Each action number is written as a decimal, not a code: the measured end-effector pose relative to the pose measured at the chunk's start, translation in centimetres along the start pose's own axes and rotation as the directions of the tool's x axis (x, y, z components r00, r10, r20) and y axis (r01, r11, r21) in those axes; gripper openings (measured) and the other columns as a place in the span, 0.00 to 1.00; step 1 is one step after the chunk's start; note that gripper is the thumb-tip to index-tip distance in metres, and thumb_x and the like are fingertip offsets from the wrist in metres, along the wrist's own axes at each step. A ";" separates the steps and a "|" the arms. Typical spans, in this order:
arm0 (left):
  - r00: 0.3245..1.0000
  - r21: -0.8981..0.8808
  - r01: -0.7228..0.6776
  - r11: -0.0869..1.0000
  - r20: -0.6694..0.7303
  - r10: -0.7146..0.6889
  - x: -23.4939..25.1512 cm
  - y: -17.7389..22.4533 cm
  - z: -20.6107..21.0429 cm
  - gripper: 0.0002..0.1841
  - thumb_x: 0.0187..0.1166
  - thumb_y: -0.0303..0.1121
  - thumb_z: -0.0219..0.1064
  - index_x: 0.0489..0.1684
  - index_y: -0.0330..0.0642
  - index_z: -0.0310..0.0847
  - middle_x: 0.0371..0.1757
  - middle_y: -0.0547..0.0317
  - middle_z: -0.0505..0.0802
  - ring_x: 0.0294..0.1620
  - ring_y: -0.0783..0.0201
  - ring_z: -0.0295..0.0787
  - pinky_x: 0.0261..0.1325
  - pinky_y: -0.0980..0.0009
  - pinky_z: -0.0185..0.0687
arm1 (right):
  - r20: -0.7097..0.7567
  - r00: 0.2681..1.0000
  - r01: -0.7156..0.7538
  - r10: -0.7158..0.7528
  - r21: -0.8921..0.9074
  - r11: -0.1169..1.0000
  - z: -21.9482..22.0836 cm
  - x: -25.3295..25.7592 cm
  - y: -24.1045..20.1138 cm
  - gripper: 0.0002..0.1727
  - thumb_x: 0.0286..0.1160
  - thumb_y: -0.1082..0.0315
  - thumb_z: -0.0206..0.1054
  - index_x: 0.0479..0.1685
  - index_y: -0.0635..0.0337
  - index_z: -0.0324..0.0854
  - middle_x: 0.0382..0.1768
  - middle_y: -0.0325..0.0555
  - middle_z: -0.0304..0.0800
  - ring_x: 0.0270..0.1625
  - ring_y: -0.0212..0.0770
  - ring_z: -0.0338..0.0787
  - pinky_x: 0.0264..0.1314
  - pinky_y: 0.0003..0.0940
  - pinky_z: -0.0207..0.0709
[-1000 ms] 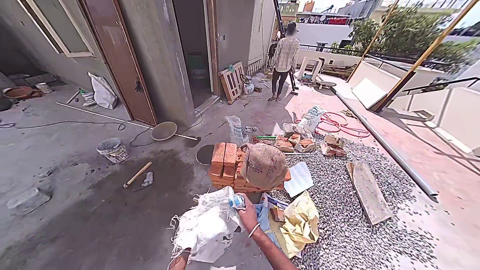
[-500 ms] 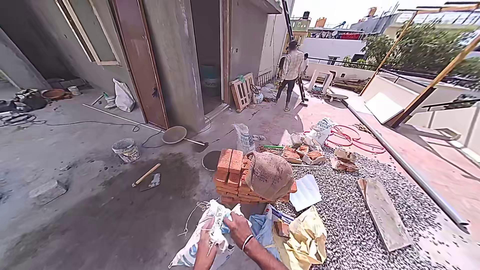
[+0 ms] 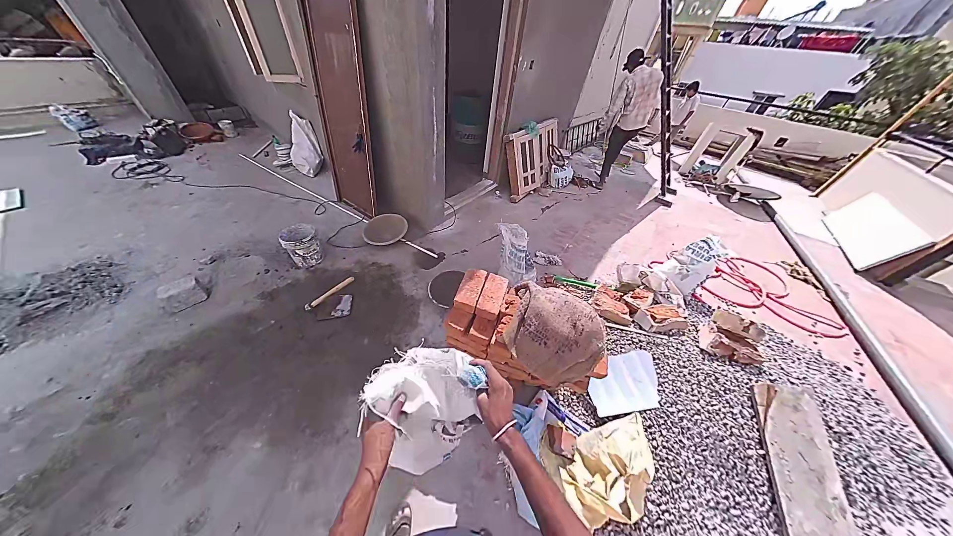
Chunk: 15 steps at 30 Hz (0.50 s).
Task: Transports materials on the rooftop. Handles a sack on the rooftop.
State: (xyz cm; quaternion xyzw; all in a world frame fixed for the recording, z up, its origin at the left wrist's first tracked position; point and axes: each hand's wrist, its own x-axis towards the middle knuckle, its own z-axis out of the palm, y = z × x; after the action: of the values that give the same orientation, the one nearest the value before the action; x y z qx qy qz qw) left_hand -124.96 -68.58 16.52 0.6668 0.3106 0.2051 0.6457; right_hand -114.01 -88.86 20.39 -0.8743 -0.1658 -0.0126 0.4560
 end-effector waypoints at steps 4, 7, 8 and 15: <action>0.958 -0.100 0.286 0.953 0.043 -0.283 1.1 1.6 -1.9 0.29 0.78 0.32 0.75 0.75 0.30 0.71 0.60 0.44 0.89 0.52 0.62 0.88 0.55 0.66 0.85 | -0.020 0.996 -0.083 0.089 0.223 0.971 0.6 0.0 3.0 0.31 0.65 0.84 0.62 0.73 0.61 0.81 0.60 0.58 0.92 0.63 0.55 0.91 0.67 0.58 0.81; 0.950 -0.235 0.309 0.921 0.123 -0.287 3.2 3.1 -2.1 0.27 0.84 0.41 0.69 0.76 0.36 0.72 0.56 0.48 0.92 0.48 0.63 0.91 0.49 0.67 0.88 | 0.004 0.999 -0.037 0.037 0.168 0.985 0.7 3.0 3.6 0.31 0.68 0.81 0.65 0.78 0.60 0.78 0.63 0.61 0.91 0.65 0.59 0.91 0.69 0.61 0.80; 0.942 -0.218 0.333 0.917 0.119 -0.314 3.0 2.4 -2.3 0.28 0.83 0.41 0.69 0.78 0.36 0.70 0.58 0.47 0.91 0.49 0.62 0.90 0.51 0.66 0.88 | 0.093 0.994 -0.071 0.065 0.072 0.995 0.7 2.8 4.1 0.31 0.71 0.78 0.65 0.79 0.55 0.78 0.60 0.61 0.93 0.63 0.62 0.92 0.67 0.65 0.80; 0.936 -0.258 0.345 0.903 0.017 -0.353 1.5 0.6 -3.8 0.27 0.84 0.39 0.68 0.78 0.35 0.70 0.59 0.44 0.89 0.52 0.58 0.88 0.54 0.63 0.85 | 0.218 0.964 -0.136 0.151 -0.079 0.987 1.5 2.1 1.7 0.30 0.78 0.73 0.64 0.83 0.54 0.74 0.60 0.66 0.91 0.65 0.67 0.89 0.71 0.65 0.76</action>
State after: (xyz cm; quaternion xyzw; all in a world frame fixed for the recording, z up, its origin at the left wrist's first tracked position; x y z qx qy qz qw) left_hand -126.41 -64.75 17.25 0.5081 0.4051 0.1347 0.7481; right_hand -111.66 -87.97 18.51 -0.8939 -0.1516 0.1135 0.4064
